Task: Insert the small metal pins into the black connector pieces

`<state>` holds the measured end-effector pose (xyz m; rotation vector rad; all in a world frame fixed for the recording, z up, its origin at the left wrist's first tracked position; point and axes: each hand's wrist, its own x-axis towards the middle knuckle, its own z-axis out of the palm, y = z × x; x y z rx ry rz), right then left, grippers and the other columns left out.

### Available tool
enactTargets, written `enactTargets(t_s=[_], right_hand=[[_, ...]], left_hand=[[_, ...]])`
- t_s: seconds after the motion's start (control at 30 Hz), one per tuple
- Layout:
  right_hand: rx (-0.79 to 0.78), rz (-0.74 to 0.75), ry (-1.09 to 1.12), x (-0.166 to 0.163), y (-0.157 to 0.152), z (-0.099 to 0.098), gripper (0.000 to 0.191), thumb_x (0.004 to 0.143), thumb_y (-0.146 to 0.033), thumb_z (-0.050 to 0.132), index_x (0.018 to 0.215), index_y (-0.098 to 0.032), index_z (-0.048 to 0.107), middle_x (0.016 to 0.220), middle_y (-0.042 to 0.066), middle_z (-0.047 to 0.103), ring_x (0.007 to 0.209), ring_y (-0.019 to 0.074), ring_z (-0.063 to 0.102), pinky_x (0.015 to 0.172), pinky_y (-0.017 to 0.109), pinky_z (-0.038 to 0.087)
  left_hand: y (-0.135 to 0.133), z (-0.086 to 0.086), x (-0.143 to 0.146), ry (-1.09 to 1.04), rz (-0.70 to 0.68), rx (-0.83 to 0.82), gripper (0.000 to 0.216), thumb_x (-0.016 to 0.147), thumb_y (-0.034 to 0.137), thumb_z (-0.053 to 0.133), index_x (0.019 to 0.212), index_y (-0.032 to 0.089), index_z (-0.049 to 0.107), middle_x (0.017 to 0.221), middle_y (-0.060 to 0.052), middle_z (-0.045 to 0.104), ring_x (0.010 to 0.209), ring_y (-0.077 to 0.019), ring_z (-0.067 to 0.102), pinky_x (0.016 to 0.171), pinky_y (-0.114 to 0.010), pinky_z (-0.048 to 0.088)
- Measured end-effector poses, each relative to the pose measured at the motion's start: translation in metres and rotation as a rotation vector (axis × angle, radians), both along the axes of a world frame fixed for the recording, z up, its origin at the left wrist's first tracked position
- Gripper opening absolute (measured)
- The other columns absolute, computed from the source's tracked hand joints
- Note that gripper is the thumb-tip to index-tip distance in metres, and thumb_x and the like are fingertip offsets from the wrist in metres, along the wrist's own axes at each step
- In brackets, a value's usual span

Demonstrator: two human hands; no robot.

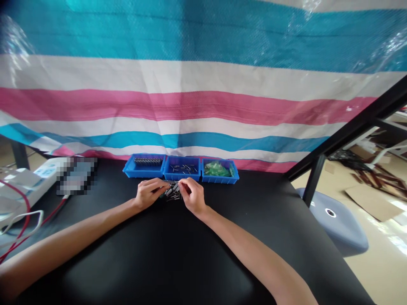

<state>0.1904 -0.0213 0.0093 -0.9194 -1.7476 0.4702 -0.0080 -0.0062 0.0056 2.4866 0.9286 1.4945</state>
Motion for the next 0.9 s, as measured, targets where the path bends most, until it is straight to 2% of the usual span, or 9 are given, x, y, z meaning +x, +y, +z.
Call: enactTargets(t_s=[0.27,0.43,0.67,0.9], right_hand=[[0.083,-0.006,0.024,-0.0006,0.0002,-0.0006,0.013,0.091,-0.021,0.054,0.09,-0.018,0.067,0.079,0.004,0.066,0.07,0.0148,0.062,0.067,0.026,0.051],[0.13,0.017,0.046,-0.0012,0.0002,-0.0022,0.018,0.09,-0.016,0.055,0.1,-0.017,0.069,0.082,0.005,0.067,0.071,0.0143,0.063,0.066,0.026,0.051],[0.181,0.017,0.01,-0.002,0.0009,-0.0066,0.028,0.091,-0.015,0.053,0.115,-0.018,0.067,0.079,0.005,0.064,0.068,0.0133,0.06,0.064,0.026,0.05],[0.193,0.004,-0.029,-0.0021,0.0004,-0.0064,0.03,0.092,-0.016,0.051,0.119,-0.019,0.065,0.078,0.004,0.061,0.065,0.0122,0.057,0.062,0.025,0.049]], left_hand=[[0.0008,-0.0019,-0.0012,-0.013,0.003,0.004,0.008,0.085,0.022,0.064,0.087,0.016,0.069,0.076,-0.003,0.07,0.063,-0.0096,0.064,0.061,-0.018,0.049],[0.0,0.0008,0.0003,-0.018,0.011,0.007,0.009,0.085,0.022,0.063,0.085,0.016,0.069,0.075,-0.003,0.07,0.062,-0.0094,0.063,0.06,-0.018,0.049],[-0.0005,0.0028,0.0014,-0.033,0.005,0.011,0.007,0.084,0.02,0.064,0.085,0.015,0.069,0.074,-0.003,0.069,0.061,-0.0093,0.062,0.059,-0.018,0.048],[-0.0004,0.0024,0.0001,-0.038,0.011,0.005,0.006,0.084,0.019,0.064,0.084,0.015,0.069,0.073,-0.003,0.069,0.061,-0.0093,0.062,0.059,-0.018,0.048]])
